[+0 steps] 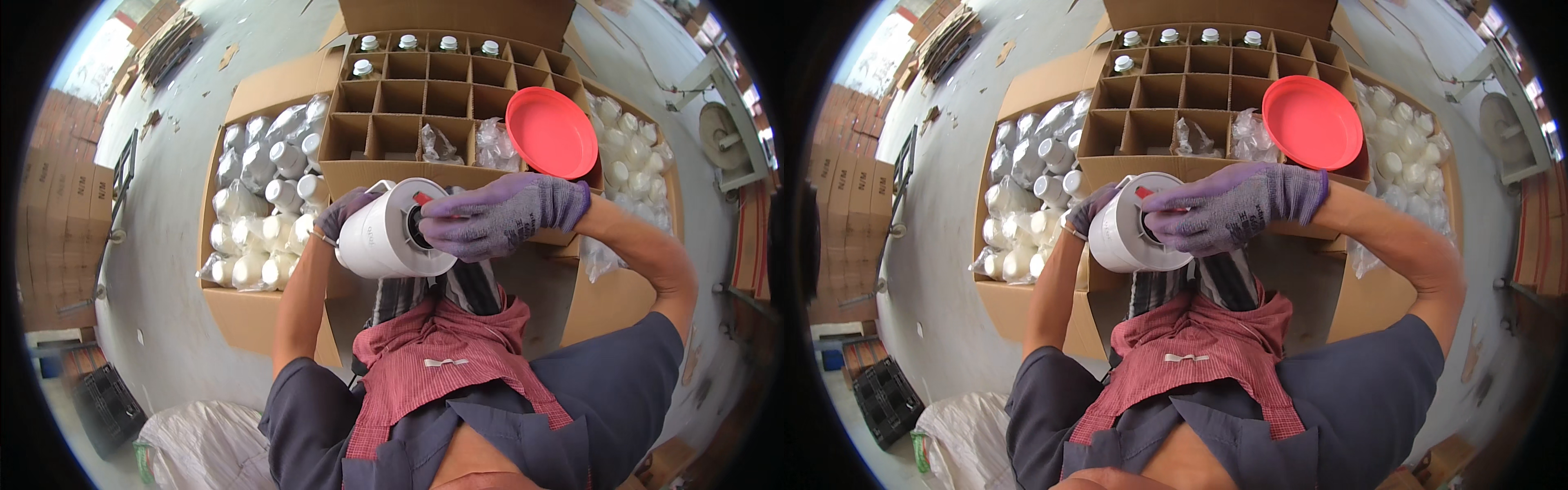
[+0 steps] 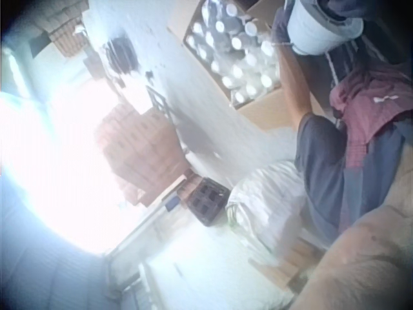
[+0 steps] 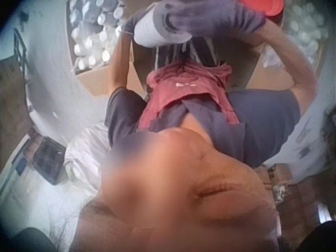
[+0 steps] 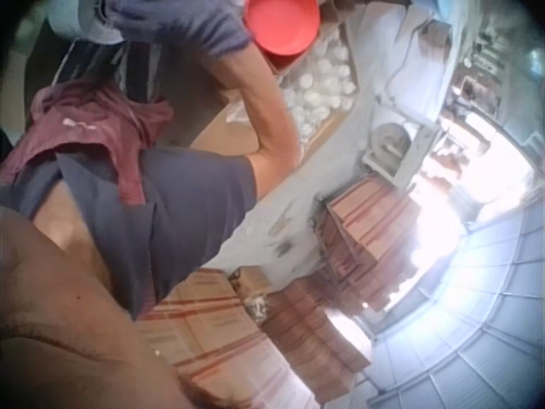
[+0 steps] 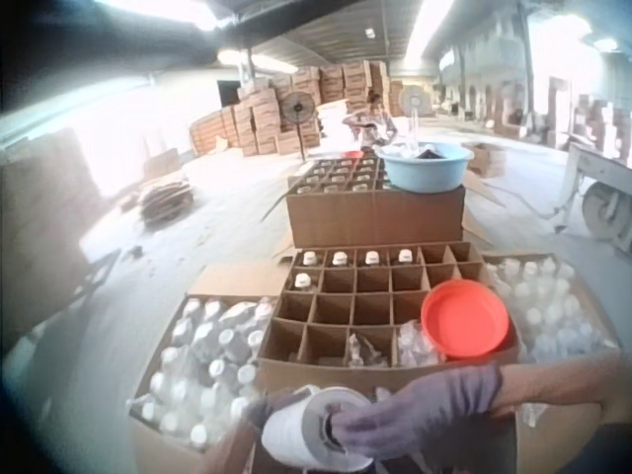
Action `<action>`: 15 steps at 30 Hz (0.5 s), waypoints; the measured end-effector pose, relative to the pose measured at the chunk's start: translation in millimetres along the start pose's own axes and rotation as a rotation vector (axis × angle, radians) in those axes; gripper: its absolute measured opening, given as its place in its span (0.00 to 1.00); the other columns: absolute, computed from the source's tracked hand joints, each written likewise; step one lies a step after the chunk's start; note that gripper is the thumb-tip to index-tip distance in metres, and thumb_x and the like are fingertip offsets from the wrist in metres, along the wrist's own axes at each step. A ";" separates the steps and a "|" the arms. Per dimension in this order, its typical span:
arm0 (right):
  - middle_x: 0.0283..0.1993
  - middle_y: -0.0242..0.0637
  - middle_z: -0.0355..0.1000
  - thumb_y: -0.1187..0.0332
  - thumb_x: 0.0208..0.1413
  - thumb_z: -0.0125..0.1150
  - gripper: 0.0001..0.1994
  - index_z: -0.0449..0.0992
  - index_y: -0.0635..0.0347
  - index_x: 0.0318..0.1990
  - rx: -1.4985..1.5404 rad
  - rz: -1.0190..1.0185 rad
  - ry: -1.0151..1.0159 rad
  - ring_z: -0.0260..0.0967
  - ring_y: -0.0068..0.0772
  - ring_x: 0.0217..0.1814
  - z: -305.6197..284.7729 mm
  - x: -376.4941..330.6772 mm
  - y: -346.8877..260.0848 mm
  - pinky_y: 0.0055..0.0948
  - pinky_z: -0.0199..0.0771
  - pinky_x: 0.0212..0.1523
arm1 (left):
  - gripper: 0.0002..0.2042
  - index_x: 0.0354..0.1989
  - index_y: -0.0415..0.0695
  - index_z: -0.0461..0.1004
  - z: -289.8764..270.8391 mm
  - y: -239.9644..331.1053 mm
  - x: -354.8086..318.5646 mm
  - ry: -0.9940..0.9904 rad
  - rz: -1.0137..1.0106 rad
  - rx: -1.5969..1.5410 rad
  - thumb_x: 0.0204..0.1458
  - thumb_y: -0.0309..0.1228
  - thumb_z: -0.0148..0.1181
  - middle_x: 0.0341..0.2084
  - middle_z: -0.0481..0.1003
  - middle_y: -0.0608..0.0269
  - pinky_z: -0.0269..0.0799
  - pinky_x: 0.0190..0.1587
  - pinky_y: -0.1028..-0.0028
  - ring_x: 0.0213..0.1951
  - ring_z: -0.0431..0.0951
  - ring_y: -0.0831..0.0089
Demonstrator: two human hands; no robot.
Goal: The person assembles and packs plastic bottles by inserting a inner components, placing them into a larger container, and then organizing the containers into a cardboard box.
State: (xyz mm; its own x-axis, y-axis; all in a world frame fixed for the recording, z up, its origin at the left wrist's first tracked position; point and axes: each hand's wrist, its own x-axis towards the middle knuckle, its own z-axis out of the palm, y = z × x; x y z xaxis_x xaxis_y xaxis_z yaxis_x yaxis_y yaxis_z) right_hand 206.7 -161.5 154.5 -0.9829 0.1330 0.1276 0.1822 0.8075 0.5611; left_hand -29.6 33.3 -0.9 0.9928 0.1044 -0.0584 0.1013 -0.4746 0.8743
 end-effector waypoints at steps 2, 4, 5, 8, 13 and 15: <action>0.53 0.38 0.69 0.67 0.48 0.57 0.13 0.75 0.56 0.43 -0.118 -0.118 0.032 0.64 0.39 0.62 4.1 -0.1 6.8 0.47 0.57 0.71 | 0.14 0.48 0.41 0.76 -1.7 7.4 8.2 -0.070 -0.019 0.144 0.54 0.33 0.57 0.39 0.79 0.54 0.74 0.45 0.68 0.42 0.80 0.63; 0.50 0.36 0.70 0.68 0.49 0.56 0.10 0.75 0.55 0.40 -0.240 -0.212 0.062 0.65 0.37 0.60 8.2 8.1 15.9 0.47 0.56 0.72 | 0.14 0.46 0.44 0.77 -8.6 3.0 11.5 -0.124 0.163 0.342 0.51 0.33 0.61 0.34 0.81 0.55 0.76 0.37 0.70 0.34 0.81 0.64; 0.49 0.35 0.71 0.68 0.48 0.56 0.09 0.75 0.54 0.38 -0.216 -0.230 0.043 0.66 0.37 0.59 10.0 13.9 17.3 0.46 0.59 0.71 | 0.13 0.44 0.43 0.78 -6.9 1.8 9.5 -0.086 -0.134 0.090 0.53 0.34 0.60 0.34 0.81 0.56 0.75 0.37 0.71 0.33 0.81 0.67; 0.42 0.33 0.72 0.68 0.48 0.58 0.04 0.73 0.51 0.33 -0.006 -0.073 -0.047 0.68 0.37 0.54 12.4 19.8 3.8 0.46 0.69 0.61 | 0.13 0.37 0.40 0.80 -1.3 16.8 11.3 -0.024 -0.518 -0.417 0.58 0.37 0.55 0.32 0.80 0.60 0.74 0.35 0.75 0.33 0.79 0.79; 0.28 0.31 0.70 0.66 0.56 0.56 0.03 0.71 0.50 0.33 0.794 1.004 0.133 0.71 0.40 0.34 38.4 6.6 -42.9 0.39 0.74 0.34 | 0.10 0.36 0.39 0.80 31.1 25.9 -19.5 0.569 -0.380 -0.546 0.56 0.33 0.56 0.30 0.80 0.62 0.73 0.35 0.76 0.32 0.77 0.79; 0.24 0.27 0.68 0.57 0.62 0.52 0.10 0.69 0.50 0.32 1.429 1.565 0.452 0.69 0.30 0.25 47.7 9.0 -60.8 0.27 0.71 0.26 | 0.09 0.35 0.38 0.79 37.0 26.1 -26.9 0.819 -0.377 -0.323 0.56 0.31 0.55 0.28 0.79 0.63 0.73 0.35 0.75 0.31 0.76 0.79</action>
State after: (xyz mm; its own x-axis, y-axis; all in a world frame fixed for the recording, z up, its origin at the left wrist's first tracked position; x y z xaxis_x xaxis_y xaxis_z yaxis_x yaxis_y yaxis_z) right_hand 185.5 -181.9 82.6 0.0164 0.9999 0.0037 0.2638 -0.0008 -0.9646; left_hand -51.3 -14.2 5.7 0.5334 0.8379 -0.1157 0.2614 -0.0332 0.9647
